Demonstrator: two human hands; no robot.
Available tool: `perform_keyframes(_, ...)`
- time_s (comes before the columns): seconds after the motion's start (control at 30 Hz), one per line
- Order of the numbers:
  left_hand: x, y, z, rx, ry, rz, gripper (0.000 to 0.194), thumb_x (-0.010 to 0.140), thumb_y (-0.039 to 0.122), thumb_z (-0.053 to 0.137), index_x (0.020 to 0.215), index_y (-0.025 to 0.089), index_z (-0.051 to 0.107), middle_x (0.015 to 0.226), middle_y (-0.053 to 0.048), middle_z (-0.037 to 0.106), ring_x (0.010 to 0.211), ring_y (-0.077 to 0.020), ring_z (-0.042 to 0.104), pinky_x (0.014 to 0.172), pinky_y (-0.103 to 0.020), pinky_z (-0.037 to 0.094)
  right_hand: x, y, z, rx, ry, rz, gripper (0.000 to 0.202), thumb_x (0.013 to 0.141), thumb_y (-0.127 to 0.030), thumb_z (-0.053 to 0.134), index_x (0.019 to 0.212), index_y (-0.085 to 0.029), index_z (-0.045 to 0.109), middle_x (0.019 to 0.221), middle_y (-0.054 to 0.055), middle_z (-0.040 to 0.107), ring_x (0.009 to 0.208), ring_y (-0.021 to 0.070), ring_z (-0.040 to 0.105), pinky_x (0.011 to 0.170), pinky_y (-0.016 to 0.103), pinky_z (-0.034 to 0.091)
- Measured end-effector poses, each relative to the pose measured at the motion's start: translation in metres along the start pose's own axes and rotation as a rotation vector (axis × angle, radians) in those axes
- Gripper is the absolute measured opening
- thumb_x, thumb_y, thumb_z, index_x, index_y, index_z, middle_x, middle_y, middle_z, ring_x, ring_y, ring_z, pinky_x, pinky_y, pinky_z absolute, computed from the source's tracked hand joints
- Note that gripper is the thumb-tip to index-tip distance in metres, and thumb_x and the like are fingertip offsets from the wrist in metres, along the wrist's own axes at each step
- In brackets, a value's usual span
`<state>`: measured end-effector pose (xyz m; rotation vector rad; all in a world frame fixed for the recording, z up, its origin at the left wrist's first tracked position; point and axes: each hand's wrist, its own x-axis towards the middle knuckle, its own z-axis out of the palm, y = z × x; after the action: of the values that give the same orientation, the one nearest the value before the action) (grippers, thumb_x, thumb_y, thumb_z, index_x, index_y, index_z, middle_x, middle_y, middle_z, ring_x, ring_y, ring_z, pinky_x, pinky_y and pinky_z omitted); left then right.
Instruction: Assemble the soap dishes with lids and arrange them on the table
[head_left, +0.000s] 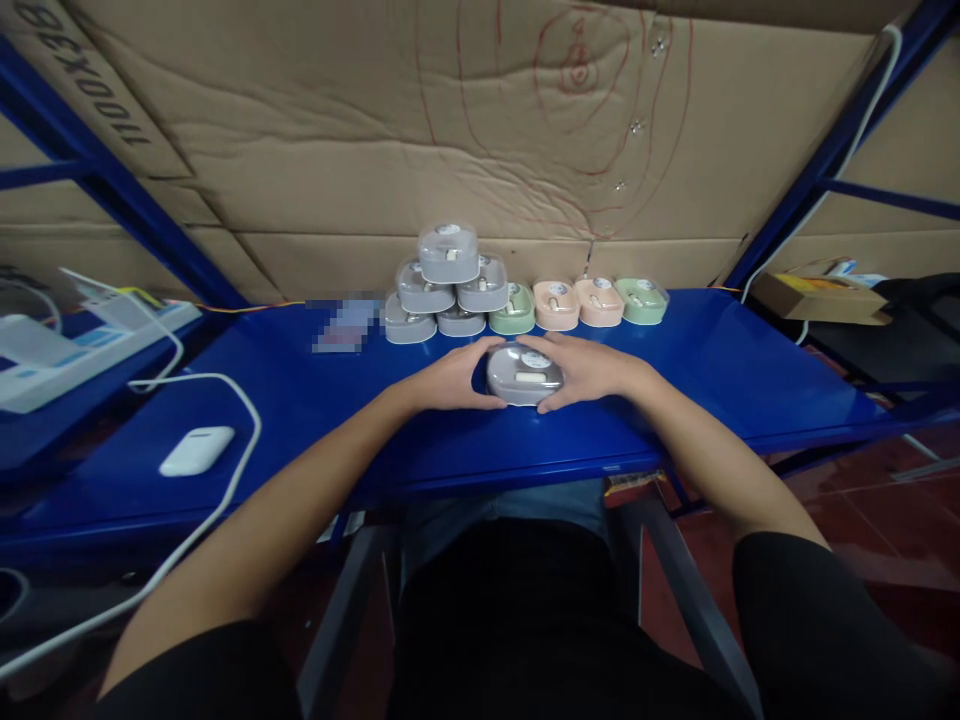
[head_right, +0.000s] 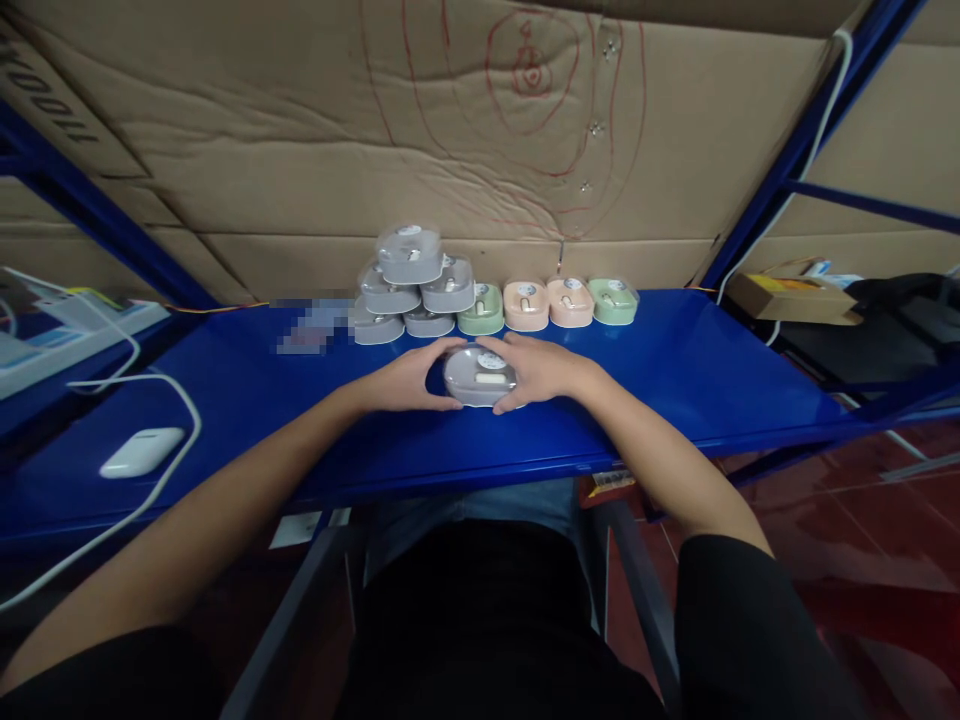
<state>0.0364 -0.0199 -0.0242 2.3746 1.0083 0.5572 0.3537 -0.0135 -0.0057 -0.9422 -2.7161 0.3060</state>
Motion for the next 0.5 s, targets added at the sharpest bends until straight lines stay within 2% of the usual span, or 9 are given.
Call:
perform_keyframes(0.1,-0.002,0.004,-0.002,0.046,-0.047,-0.022,0.103,0.086,0.065,0.090,0.171,0.021,0.051,0.172,-0.022,0.067,0.163,-0.0448,0.061,0.138,-0.063,0.046,-0.031,-0.001,-0.010,-0.046,-0.044,0.173,0.129,0.080,-0.079,0.097,0.187,-0.032,0.043,0.154,0.018,0.072,0.130,0.0457,0.077,0.105,0.058,0.068)
perform_keyframes(0.2,-0.004,0.007,-0.005,0.082,-0.094,-0.051,0.098,0.092,0.065,0.083,0.172,0.019,0.051,0.175,-0.022,0.064,0.167,-0.0437,0.058,0.140,-0.060,0.044,-0.082,0.002,-0.025,-0.139,-0.026,0.411,0.128,0.086,-0.086,0.088,0.190,-0.029,0.038,0.155,0.023,0.070,0.133,0.0496,0.076,0.108,0.059,0.065)
perform_keyframes(0.27,-0.004,0.009,-0.006,0.093,-0.110,-0.059,0.097,0.093,0.065,0.081,0.172,0.019,0.051,0.176,-0.022,0.062,0.167,-0.0438,0.058,0.139,-0.060,0.045,-0.118,0.014,-0.039,-0.213,-0.040,0.611,0.123,0.093,-0.085,0.084,0.190,-0.027,0.036,0.152,0.026,0.071,0.127,0.0504,0.079,0.101,0.056,0.064)
perform_keyframes(0.33,-0.005,0.011,-0.007,0.103,-0.115,-0.050,0.094,0.094,0.065,0.081,0.171,0.020,0.053,0.177,-0.021,0.062,0.167,-0.0435,0.058,0.139,-0.059,0.046,-0.149,0.033,-0.054,-0.297,-0.034,0.853,0.110,0.103,-0.081,0.076,0.188,-0.020,0.039,0.142,0.034,0.073,0.116,0.0501,0.082,0.094,0.053,0.059)
perform_keyframes(0.37,-0.005,0.011,-0.007,0.108,-0.114,-0.044,0.092,0.094,0.064,0.081,0.170,0.021,0.054,0.177,-0.020,0.062,0.167,-0.0432,0.058,0.139,-0.058,0.046,-0.161,0.046,-0.061,-0.337,-0.014,0.992,0.106,0.107,-0.079,0.073,0.185,-0.015,0.041,0.139,0.040,0.073,0.117,0.0517,0.082,0.092,0.053,0.055)
perform_keyframes(0.43,-0.004,0.011,-0.007,0.114,-0.111,-0.040,0.090,0.094,0.064,0.080,0.169,0.021,0.055,0.176,-0.020,0.063,0.167,-0.0426,0.058,0.139,-0.056,0.046,-0.175,0.074,-0.074,-0.364,0.052,1.180,0.101,0.112,-0.081,0.065,0.180,-0.008,0.047,0.142,0.049,0.068,0.130,0.0551,0.078,0.092,0.054,0.050)
perform_keyframes(0.5,-0.004,0.012,-0.007,0.117,-0.117,-0.048,0.091,0.094,0.064,0.078,0.169,0.018,0.055,0.177,-0.021,0.062,0.167,-0.0429,0.057,0.140,-0.055,0.045,-0.179,0.104,-0.083,-0.383,0.145,1.316,0.107,0.110,-0.084,0.063,0.175,0.000,0.051,0.151,0.055,0.060,0.141,0.0559,0.073,0.093,0.054,0.047)
